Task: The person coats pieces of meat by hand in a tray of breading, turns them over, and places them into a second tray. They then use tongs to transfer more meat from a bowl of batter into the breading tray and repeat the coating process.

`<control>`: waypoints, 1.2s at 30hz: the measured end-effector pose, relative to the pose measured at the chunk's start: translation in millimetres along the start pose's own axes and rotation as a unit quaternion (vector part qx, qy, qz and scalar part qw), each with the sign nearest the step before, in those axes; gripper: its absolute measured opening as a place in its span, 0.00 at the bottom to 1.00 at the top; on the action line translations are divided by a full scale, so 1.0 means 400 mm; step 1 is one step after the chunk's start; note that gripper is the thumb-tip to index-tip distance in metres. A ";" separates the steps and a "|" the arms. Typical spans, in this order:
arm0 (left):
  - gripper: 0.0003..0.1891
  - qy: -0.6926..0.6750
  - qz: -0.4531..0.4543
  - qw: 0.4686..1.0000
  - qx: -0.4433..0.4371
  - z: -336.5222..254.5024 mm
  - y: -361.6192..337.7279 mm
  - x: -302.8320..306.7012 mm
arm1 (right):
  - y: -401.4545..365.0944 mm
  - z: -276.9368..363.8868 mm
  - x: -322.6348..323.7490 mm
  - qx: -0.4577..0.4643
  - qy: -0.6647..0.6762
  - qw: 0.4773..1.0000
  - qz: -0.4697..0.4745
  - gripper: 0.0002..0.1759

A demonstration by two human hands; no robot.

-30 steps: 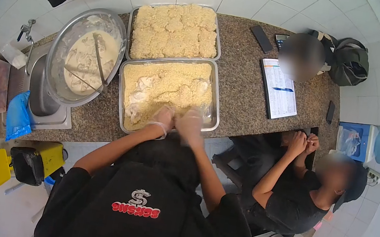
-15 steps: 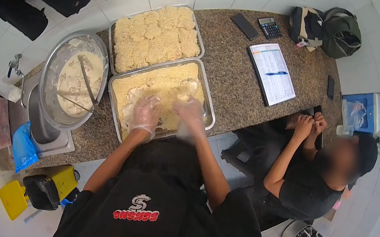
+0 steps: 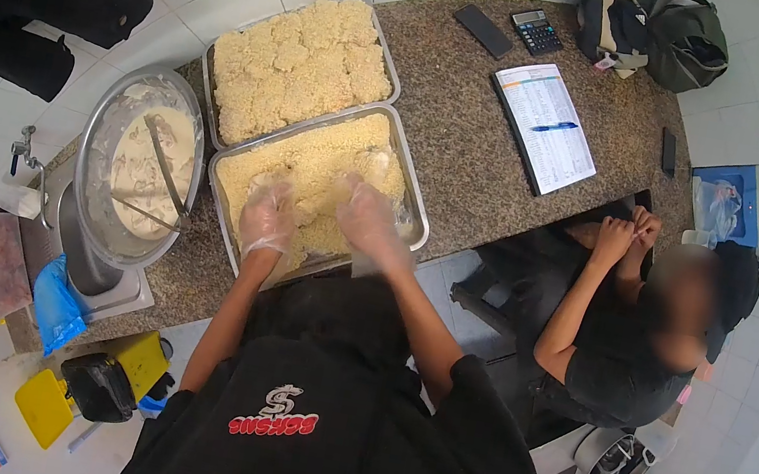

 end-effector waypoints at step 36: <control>0.13 0.010 -0.213 0.969 -0.121 -0.102 0.133 -0.112 | 0.003 -0.079 -0.008 -0.081 -0.096 0.992 -0.023 0.24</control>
Point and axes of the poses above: each hand's wrist, its own y-axis towards the middle knuckle, its own x-axis out of the back of the hand, z = x × y, the point moved 10 cm from there along y, towards the middle knuckle, and after that the axes turned 8 degrees about z, right-handed, at the moved point
